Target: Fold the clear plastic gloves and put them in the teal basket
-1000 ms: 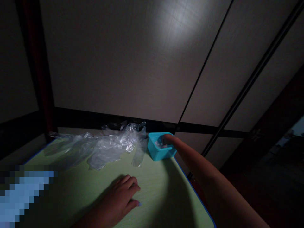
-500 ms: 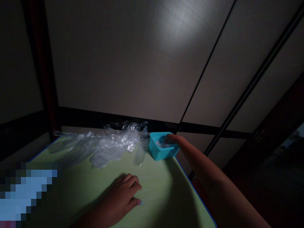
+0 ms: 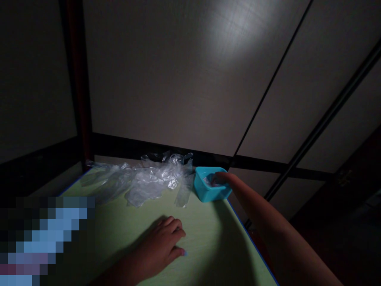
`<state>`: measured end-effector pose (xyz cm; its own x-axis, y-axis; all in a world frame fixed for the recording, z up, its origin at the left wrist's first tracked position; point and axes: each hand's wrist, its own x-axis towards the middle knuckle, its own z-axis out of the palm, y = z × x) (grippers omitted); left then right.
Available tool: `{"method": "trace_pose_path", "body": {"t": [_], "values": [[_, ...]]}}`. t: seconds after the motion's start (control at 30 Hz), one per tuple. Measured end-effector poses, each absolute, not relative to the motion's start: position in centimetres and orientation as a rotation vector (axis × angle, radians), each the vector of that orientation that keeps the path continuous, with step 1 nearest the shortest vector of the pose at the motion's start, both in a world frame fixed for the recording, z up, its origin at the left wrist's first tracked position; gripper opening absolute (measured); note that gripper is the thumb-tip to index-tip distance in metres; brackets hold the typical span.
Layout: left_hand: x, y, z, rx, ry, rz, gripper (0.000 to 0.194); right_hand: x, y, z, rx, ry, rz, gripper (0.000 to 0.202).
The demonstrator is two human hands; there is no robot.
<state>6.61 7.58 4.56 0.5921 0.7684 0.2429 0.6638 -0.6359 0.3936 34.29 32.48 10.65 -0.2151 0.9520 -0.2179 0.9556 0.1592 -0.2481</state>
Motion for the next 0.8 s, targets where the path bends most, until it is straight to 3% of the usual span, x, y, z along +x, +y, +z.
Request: {"method": "trace_pose_path", "body": {"t": [0.23, 0.47, 0.57, 0.7, 0.8], "values": [[6.6, 7.7, 4.4, 2.586, 1.172, 0.609, 0.024, 34.4, 31.9, 13.0, 1.9, 2.378, -0.483, 0.026], [6.4, 7.7, 4.4, 2.612, 1.146, 0.619, 0.024, 33.2, 28.0, 15.4, 1.709, 2.689, -0.378, 0.026], [6.4, 7.6, 4.7, 2.617, 1.136, 0.62, 0.024, 32.7, 25.1, 15.0, 1.621, 2.8, -0.269, 0.038], [6.5, 7.6, 4.7, 2.63, 1.148, 0.683, 0.024, 31.6, 21.9, 13.0, 1.585, 2.808, -0.285, 0.04], [6.4, 7.7, 4.7, 2.645, 1.187, 0.725, 0.027, 30.5, 20.9, 11.2, 1.691, 2.688, 0.009, 0.038]]}}
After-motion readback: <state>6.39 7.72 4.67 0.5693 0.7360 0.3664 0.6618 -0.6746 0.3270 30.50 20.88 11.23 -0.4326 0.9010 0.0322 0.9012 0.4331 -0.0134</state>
